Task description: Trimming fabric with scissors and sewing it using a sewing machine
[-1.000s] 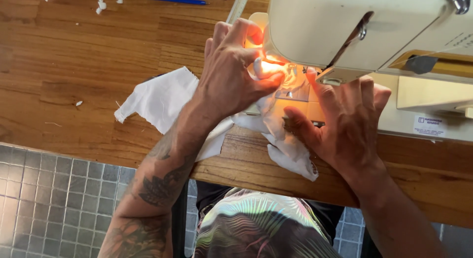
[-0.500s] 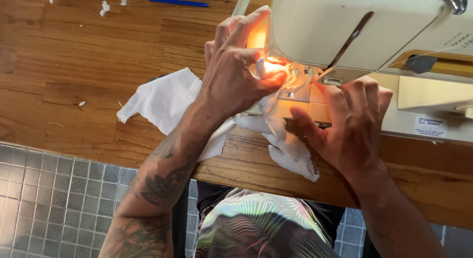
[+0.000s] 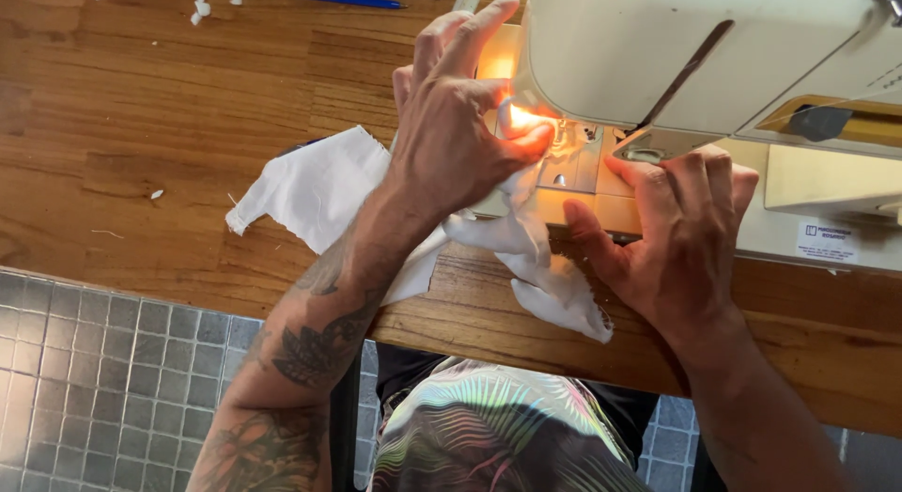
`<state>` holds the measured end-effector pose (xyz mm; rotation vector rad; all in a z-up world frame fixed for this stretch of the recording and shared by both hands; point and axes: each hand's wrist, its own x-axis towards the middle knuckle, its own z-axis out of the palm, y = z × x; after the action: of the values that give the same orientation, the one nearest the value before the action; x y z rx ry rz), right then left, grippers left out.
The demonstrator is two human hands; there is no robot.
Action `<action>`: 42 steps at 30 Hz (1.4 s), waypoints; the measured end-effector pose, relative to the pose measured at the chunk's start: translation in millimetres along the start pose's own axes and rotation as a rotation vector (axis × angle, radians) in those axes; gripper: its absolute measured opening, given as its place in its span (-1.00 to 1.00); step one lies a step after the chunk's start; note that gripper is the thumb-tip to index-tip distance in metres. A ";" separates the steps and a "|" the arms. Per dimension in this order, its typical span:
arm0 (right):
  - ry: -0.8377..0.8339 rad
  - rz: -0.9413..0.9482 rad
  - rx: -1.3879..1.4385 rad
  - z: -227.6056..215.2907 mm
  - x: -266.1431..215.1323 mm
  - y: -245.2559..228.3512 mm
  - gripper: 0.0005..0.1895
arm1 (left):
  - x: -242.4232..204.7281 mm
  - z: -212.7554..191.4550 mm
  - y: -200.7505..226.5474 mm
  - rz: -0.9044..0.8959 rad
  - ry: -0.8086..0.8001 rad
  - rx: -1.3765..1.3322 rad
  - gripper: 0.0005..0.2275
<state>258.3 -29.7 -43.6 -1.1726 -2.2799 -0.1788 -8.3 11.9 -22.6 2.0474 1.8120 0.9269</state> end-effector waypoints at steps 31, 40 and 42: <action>-0.018 -0.021 0.108 -13.8 6.0 1.5 -0.50 | -6.2 28.3 21.3 -0.131 0.317 0.129 -0.86; -0.233 -0.235 -0.278 52.1 -17.9 162.6 -0.81 | -7.8 29.5 21.3 -0.144 0.269 0.069 -0.80; -0.218 -0.145 -0.207 47.4 -9.1 156.3 -0.84 | -6.9 26.1 18.8 -0.138 0.254 0.056 -0.79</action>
<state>364.8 76.0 -108.7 -1.1778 -2.5907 -0.3663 22.3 7.4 -33.8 1.8776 2.0999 1.1509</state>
